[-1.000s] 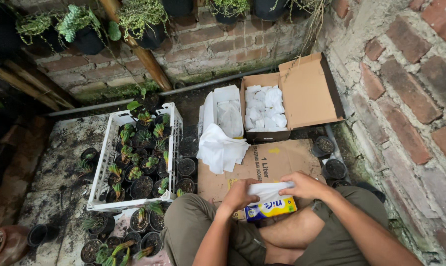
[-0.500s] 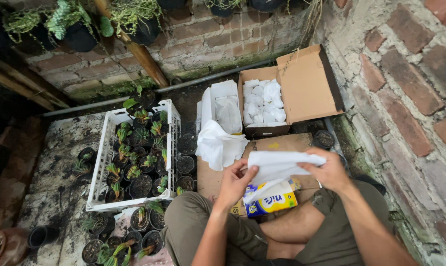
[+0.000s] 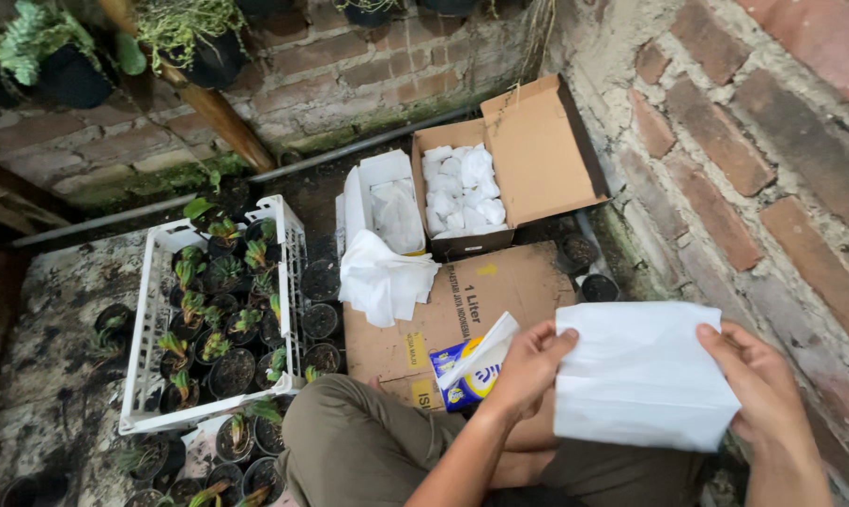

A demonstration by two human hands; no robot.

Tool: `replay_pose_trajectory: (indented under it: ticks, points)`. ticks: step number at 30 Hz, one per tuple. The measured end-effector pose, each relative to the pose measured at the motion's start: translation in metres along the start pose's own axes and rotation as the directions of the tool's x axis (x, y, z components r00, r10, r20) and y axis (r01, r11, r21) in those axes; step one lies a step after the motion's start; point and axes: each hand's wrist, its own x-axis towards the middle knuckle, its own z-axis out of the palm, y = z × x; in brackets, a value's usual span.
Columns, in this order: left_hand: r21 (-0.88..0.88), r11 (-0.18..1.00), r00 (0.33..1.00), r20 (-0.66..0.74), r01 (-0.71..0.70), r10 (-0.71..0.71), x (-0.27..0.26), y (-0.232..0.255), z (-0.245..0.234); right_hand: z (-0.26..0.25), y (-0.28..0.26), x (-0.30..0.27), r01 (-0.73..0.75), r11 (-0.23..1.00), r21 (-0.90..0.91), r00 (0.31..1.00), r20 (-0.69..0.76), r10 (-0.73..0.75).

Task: The person wraps individual plant cuttings in white tissue paper, securing them by hand before placing them into a cardboard box.

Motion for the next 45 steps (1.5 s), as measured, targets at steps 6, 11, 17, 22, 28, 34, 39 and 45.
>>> replay_pose_trajectory:
  ticks: [6, 11, 17, 22, 28, 34, 39, 45]
  points:
    - [0.139, 0.989, 0.999, -0.009, 0.046, -0.045, 0.015, -0.044, -0.006, -0.046, 0.060, 0.027, 0.012, 0.983, -0.182, 0.999, -0.042, -0.020]
    - [0.567, 0.819, 0.975, -0.117, -0.091, 0.190, 0.021, -0.046, -0.027, -0.056, 0.080, 0.046, 0.030, 0.873, -0.486, 0.995, -0.070, -0.073]
    - [0.942, 0.327, 0.801, -0.256, 0.081, 0.541, 0.013, -0.015, -0.109, 0.005, 0.004, -0.005, 0.181, 0.702, -0.689, 0.928, -0.117, -0.354]
    - [0.934, -0.068, 0.869, -0.296, 0.350, 0.397, 0.011, -0.037, -0.157, 0.109, 0.010, 0.031, 0.661, 0.654, -0.368, 0.734, 0.499, -0.461]
    - [0.936, -0.095, 0.798, -0.233, 0.340, 0.555, 0.013, -0.049, -0.167, 0.228, 0.060, 0.081, 0.946, -0.078, -0.316, 0.317, 0.948, 0.004]
    - [0.930, 0.175, 0.802, -0.368, 0.324, 0.470, -0.021, -0.002, -0.145, 0.223, 0.027, 0.065, 0.902, 0.190, -0.388, 0.388, 0.921, 0.041]
    - [0.963, 0.236, 0.764, -0.249, 0.131, 0.595, -0.052, 0.039, -0.110, 0.190, -0.001, 0.039, 0.771, 0.483, -0.415, 0.535, 0.834, -0.137]
    - [0.863, 0.399, 0.677, -0.095, -0.309, 0.730, -0.074, 0.073, -0.077, 0.156, -0.015, 0.031, 0.717, 0.668, -0.199, 0.615, 0.633, -0.470]
